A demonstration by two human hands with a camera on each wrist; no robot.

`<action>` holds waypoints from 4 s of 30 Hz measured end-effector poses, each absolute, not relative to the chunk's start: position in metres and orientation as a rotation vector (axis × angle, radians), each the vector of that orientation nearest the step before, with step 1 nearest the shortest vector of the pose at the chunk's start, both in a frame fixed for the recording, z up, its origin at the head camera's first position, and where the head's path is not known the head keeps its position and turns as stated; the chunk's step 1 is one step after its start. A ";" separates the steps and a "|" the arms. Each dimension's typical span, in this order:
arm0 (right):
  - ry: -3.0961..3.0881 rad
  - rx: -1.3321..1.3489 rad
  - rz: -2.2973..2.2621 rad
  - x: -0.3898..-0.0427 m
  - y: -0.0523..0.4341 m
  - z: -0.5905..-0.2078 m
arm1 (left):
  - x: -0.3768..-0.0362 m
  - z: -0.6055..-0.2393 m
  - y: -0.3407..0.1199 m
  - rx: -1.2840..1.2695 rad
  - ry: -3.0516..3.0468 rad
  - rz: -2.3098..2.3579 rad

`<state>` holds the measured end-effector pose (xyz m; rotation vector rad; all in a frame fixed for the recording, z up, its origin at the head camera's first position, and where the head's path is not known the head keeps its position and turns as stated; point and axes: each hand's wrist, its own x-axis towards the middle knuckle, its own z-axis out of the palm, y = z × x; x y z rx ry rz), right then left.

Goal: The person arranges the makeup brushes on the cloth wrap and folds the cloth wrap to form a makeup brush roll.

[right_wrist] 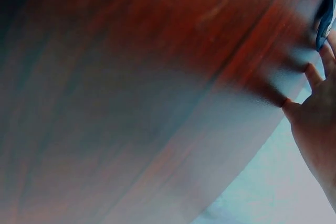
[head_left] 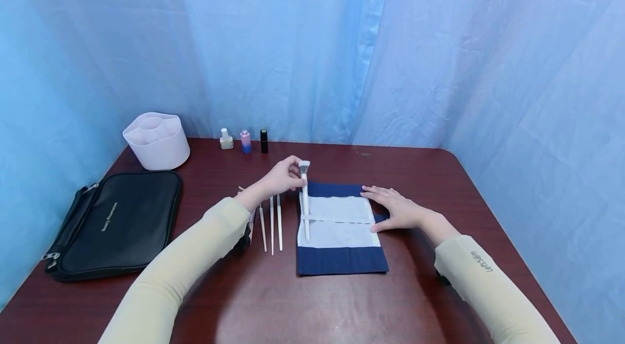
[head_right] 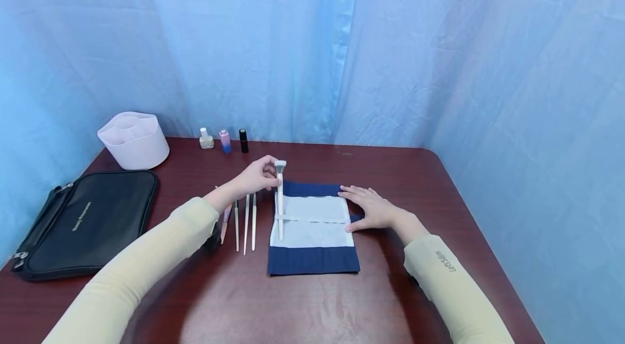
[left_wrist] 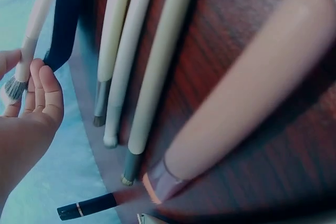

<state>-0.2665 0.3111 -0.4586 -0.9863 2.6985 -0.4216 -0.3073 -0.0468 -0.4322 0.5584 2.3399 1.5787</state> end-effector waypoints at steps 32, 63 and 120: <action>2.703 -0.990 -0.414 -0.266 0.311 -0.459 | -0.296 -0.435 -0.059 0.972 2.397 1.041; 2.721 -0.955 -0.398 -0.264 0.309 -0.459 | -0.259 -0.430 -0.173 0.687 2.831 0.996; 2.712 -0.956 -0.358 -0.267 0.309 -0.456 | -0.286 -0.356 -0.139 0.598 2.764 1.440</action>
